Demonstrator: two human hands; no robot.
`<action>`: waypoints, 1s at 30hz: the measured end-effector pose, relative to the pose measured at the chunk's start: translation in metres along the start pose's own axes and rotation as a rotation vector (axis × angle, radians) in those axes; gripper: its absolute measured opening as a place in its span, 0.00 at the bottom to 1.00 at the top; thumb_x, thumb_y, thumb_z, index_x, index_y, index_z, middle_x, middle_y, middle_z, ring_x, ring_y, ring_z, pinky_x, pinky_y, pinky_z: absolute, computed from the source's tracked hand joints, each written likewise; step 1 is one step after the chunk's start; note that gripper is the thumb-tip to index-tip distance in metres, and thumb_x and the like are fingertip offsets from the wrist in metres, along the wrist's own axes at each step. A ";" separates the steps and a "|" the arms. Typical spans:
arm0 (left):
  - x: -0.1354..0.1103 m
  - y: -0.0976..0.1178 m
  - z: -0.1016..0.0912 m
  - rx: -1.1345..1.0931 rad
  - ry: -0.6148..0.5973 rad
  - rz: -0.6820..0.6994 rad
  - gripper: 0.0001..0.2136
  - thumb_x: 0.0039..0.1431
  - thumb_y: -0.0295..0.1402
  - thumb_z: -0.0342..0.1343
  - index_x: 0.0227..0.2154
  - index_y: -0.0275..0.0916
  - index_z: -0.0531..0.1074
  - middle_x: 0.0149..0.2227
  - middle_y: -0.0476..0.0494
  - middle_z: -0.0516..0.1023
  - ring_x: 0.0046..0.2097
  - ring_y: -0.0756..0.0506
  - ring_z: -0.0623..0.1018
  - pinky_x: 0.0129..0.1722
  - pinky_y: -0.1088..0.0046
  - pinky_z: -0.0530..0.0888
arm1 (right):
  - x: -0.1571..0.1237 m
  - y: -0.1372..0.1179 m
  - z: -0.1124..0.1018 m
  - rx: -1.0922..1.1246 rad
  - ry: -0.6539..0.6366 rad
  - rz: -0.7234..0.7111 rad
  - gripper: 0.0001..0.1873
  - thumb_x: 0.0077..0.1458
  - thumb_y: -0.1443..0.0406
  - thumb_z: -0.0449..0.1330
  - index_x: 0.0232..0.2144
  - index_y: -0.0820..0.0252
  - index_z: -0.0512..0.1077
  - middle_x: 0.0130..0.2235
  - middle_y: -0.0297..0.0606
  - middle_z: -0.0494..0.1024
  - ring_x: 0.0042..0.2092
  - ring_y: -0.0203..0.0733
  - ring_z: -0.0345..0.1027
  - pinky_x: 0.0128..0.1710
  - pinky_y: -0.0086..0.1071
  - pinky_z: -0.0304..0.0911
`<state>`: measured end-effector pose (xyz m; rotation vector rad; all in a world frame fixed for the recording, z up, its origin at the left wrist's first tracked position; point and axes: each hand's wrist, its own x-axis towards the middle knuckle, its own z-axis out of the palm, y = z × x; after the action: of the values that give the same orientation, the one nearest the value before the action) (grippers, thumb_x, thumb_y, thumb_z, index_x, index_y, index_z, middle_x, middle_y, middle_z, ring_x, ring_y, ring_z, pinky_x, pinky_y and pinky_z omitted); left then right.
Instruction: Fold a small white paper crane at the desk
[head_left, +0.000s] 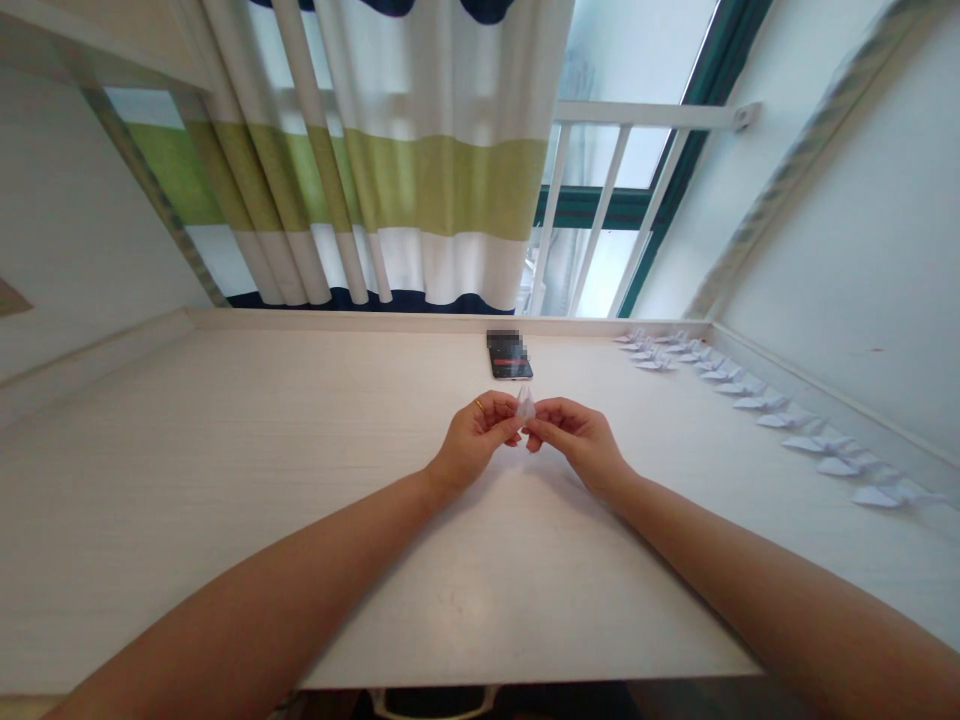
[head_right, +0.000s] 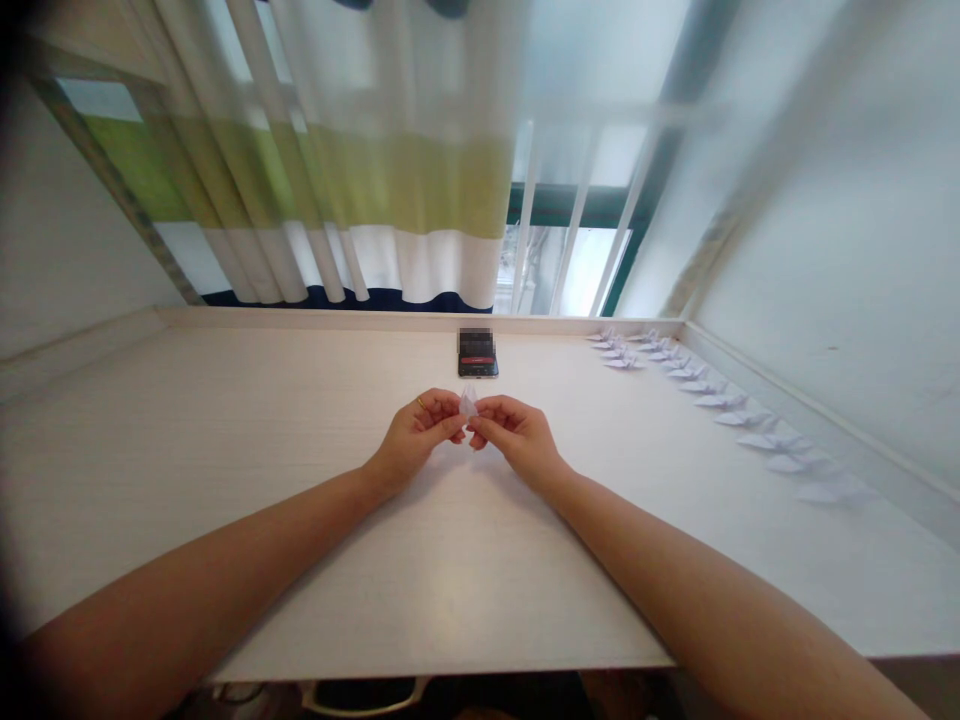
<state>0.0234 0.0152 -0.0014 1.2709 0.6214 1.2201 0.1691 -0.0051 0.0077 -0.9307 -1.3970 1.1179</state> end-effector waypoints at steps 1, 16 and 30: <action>0.000 0.001 0.000 -0.004 0.004 -0.009 0.08 0.42 0.30 0.60 0.26 0.36 0.67 0.22 0.54 0.71 0.23 0.55 0.71 0.27 0.77 0.69 | 0.000 0.000 0.000 0.008 0.004 -0.001 0.08 0.42 0.65 0.63 0.28 0.61 0.70 0.20 0.30 0.73 0.23 0.33 0.66 0.28 0.30 0.62; -0.001 0.003 -0.004 -0.053 -0.077 -0.026 0.04 0.44 0.27 0.57 0.25 0.35 0.70 0.22 0.50 0.75 0.27 0.51 0.75 0.34 0.71 0.73 | 0.000 -0.004 -0.005 0.021 -0.066 -0.056 0.03 0.44 0.68 0.60 0.26 0.60 0.71 0.20 0.30 0.74 0.24 0.33 0.68 0.30 0.32 0.64; -0.004 0.007 -0.004 0.041 -0.036 0.007 0.05 0.42 0.30 0.60 0.23 0.35 0.71 0.22 0.51 0.73 0.26 0.53 0.73 0.30 0.74 0.72 | 0.000 -0.003 -0.009 -0.038 -0.113 -0.091 0.03 0.46 0.68 0.58 0.26 0.60 0.72 0.23 0.32 0.73 0.28 0.34 0.67 0.32 0.30 0.62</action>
<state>0.0163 0.0125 0.0026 1.3277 0.6188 1.1926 0.1777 -0.0051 0.0104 -0.8332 -1.5423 1.0932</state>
